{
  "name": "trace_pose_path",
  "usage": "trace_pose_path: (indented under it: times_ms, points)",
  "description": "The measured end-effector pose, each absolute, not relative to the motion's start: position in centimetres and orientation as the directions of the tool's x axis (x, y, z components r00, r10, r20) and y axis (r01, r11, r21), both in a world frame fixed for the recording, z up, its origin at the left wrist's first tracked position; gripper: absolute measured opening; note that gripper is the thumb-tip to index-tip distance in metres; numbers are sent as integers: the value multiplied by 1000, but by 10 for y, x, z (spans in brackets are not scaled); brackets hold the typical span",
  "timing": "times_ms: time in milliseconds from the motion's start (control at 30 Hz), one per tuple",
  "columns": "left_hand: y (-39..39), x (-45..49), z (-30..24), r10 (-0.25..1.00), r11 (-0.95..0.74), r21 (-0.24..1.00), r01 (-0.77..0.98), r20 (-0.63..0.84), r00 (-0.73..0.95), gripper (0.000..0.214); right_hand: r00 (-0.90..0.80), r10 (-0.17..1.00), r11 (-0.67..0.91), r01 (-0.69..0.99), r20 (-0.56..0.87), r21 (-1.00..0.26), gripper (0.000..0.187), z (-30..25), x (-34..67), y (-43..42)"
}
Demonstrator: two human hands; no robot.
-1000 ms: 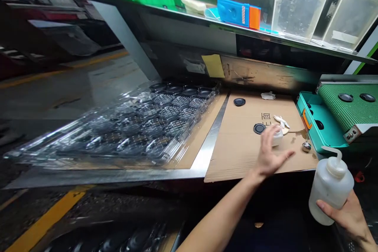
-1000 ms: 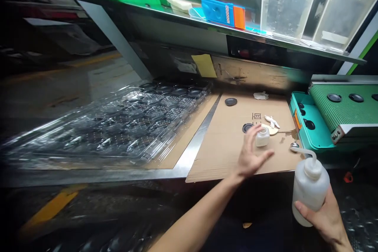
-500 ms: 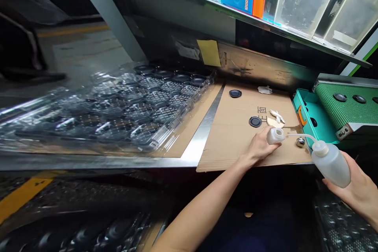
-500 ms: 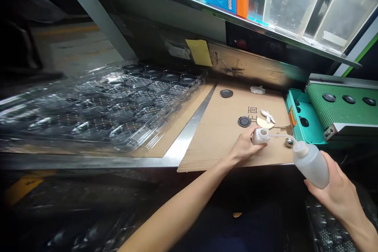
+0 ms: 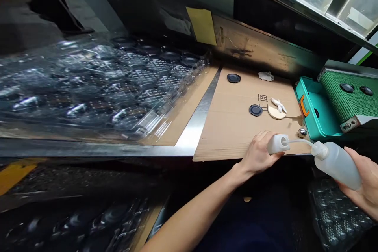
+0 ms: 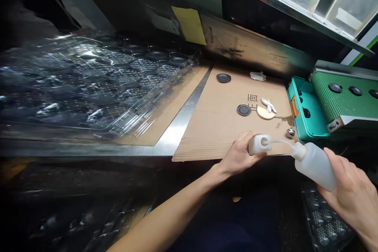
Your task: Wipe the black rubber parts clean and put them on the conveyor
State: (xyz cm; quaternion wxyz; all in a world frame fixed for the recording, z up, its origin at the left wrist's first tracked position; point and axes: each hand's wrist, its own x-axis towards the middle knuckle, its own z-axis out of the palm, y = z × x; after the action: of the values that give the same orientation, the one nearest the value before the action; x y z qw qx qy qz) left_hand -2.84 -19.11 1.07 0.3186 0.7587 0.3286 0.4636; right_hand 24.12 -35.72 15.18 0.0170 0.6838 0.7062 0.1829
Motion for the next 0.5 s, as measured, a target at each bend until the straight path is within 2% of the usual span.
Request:
trace_pose_path:
  times_ms: [267, 500]
  points:
    - [-201, -28, 6, 775, -591, 787, 180, 491, 398, 44, -116, 970, 14, 905, 215, 425, 70, 178, 242, -369]
    - [-208, -19, 4, 782, -560, 815, 148, 461, 420, 46, -136, 974, 57, 921, 180, 386, 79, 191, 269, -385]
